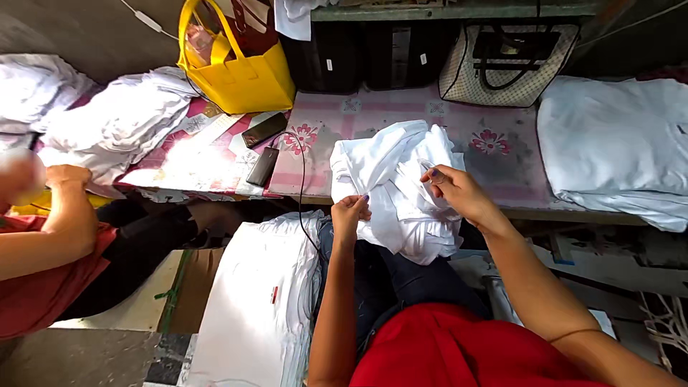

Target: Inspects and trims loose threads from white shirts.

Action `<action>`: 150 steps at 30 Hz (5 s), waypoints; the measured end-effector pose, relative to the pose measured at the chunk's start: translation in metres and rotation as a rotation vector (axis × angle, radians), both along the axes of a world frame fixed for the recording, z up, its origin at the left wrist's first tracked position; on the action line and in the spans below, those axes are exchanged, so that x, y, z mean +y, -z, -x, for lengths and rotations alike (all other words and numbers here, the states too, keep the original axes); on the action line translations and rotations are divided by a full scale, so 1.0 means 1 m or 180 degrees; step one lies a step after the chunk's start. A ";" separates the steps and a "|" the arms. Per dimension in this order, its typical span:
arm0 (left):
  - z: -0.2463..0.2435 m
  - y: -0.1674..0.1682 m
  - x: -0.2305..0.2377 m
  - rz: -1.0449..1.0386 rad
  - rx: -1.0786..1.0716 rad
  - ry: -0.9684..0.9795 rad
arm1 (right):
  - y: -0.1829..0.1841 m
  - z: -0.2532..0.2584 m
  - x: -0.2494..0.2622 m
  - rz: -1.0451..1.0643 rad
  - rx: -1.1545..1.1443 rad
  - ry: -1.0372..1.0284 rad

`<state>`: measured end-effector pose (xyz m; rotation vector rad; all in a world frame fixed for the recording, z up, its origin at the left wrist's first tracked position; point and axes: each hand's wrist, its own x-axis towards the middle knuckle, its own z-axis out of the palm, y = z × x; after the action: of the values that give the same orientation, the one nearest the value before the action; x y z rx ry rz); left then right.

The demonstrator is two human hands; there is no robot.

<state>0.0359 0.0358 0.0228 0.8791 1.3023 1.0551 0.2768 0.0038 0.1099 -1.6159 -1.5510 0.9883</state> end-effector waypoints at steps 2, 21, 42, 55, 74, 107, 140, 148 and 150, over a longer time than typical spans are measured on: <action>0.013 0.001 -0.008 -0.0029 0.0093 0.0219 | -0.001 0.007 0.007 0.0418 0.0032 -0.0321; -0.110 -0.068 0.054 -0.2258 0.2939 0.2861 | 0.021 -0.007 -0.019 -0.0901 -0.0553 0.0994; -0.058 0.019 -0.010 -0.1278 0.1303 0.0911 | 0.052 -0.026 -0.022 0.0137 -0.0981 0.0242; -0.080 0.005 -0.014 -0.1951 0.1975 0.1292 | 0.044 0.005 -0.019 0.0507 -0.0662 0.0063; -0.059 0.015 -0.023 -0.1560 0.2091 0.2174 | 0.040 -0.006 -0.021 0.0861 0.0506 0.0446; -0.063 0.045 -0.040 -0.1379 0.0685 0.0636 | 0.059 -0.011 -0.019 0.2476 0.1845 -0.0218; -0.049 0.035 -0.049 -0.0976 -0.0294 0.0259 | 0.052 0.005 -0.018 0.2545 0.2116 -0.0176; -0.051 0.036 -0.050 -0.1008 -0.0295 0.0272 | 0.057 0.015 -0.022 0.2307 0.2216 0.0069; -0.052 0.036 -0.050 -0.1001 -0.0277 0.0273 | 0.057 0.017 -0.024 0.2289 0.2227 0.0063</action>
<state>0.0881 -0.0146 -0.0132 1.1008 1.0321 1.2360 0.2598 -0.0199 0.0526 -1.4416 -0.7257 1.9854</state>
